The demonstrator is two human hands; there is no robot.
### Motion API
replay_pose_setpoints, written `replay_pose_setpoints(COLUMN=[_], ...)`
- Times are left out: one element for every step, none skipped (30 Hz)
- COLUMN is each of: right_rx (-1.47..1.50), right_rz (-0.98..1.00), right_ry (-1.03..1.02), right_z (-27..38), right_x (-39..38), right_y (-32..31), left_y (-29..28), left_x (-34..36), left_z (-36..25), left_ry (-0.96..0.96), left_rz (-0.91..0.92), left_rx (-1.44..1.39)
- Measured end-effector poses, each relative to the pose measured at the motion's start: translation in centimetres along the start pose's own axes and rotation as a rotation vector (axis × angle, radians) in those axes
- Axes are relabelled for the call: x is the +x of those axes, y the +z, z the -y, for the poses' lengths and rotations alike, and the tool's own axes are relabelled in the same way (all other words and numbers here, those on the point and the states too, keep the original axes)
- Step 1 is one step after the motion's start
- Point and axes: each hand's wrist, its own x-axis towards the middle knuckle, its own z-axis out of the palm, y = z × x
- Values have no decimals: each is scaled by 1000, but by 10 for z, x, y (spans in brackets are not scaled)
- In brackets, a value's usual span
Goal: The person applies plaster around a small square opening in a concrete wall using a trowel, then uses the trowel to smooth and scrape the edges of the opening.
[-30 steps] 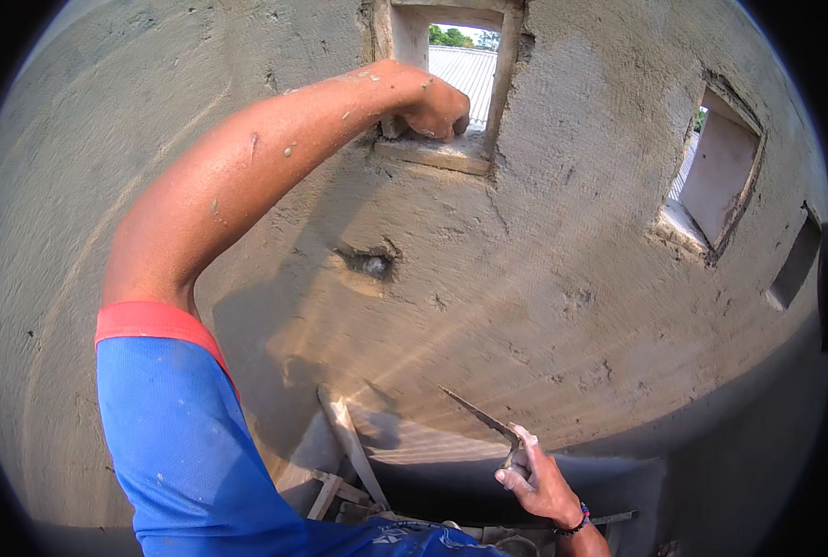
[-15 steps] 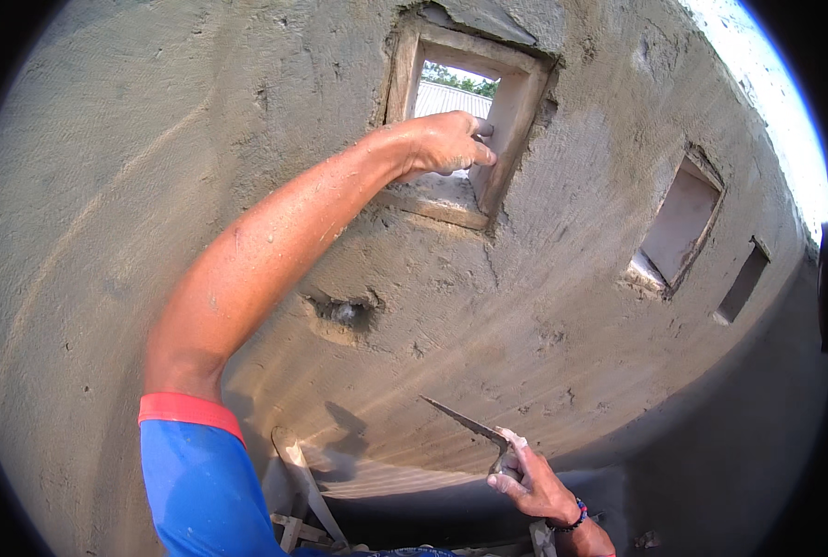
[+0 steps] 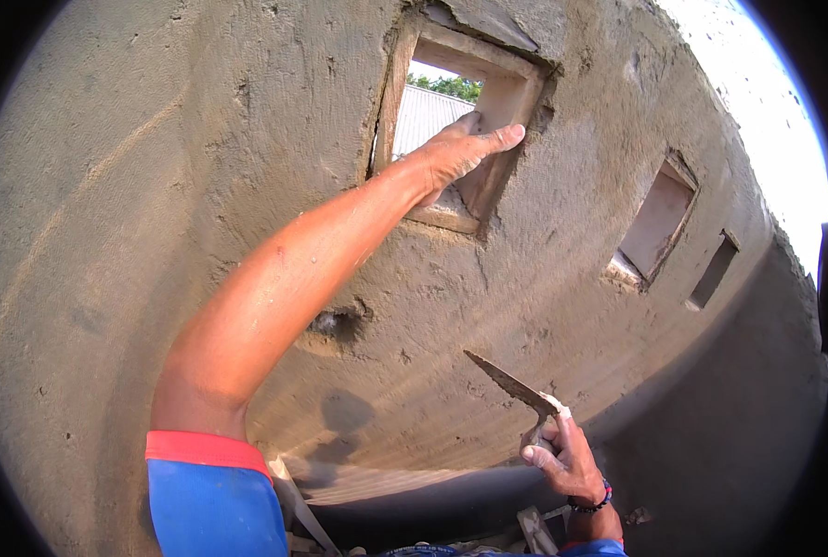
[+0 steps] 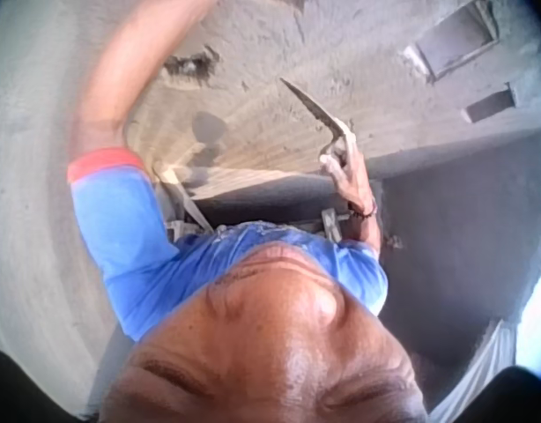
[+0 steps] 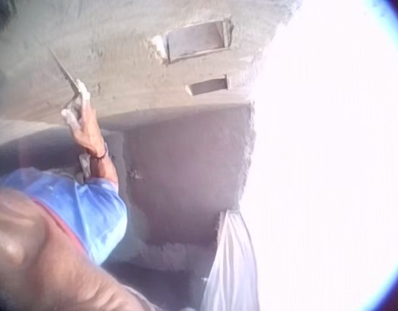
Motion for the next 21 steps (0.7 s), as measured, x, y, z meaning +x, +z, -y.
replay_pose_setpoints(right_rx=[7,3,-16,-36,-35,-34,-110,-185,-270,-357,-473,-590,-692,-751,-850,-939,-988,-1109,-1192,-1275,-1381], right_rz=[-26,-28,-61,-95,-134,-173,-217,-255,-273,-292,-348,-403,-404,-421,-426,-429,-450,-466,-492,-515,-544], right_ry=[3,9,1,-6,-45,-84,-116,-151,-214,-186,-276,-363,-427,-413,-411,-415,-469,-474,-435,-396,-371], right_z=[10,11,11,11,12,15,23,37,47,54,62,70,78,92,104,111,117,131,146,160,169], right_x=[-1,-3,-2,-1,-1,0,1,2,5,2,1,2,4,4,2,3,7,8,6,5,7], right_y=[0,-2,-3,-6,-10,-13,-18,-25,-31,-40,-47,-55,-63,-65,-71,-76,-80,-80,-80,-81,-81], left_y=[2,5,6,6,7,8,10,9,8,10,9,9,2,-3,-3,-3,-4,-6,-1,3,4], left_x=[2,4,3,2,1,2,4,6,7,11,14,22,25,27,25,19,14,13,17,21,24], left_z=[3,6,5,2,0,0,-2,-4,-4,-7,-10,-7,-3,2,2,0,-1,-1,-2,-3,-3], left_ry=[-5,-9,-12,-30,-47,-48,-25,-2,-8,-94,-181,-177,-240,-305,-303,-272,-243,-244,-229,-216,-213], left_rz=[-16,-33,-34,-53,-71,-69,-58,-52,-59,-126,-190,-181,-215,-248,-246,-269,-293,-295,-295,-296,-283], left_rx=[-40,-81,-84,-57,-29,-34,-106,-176,-179,-188,-197,-212,-134,-56,-64,-44,-22,-28,-45,-62,-76])
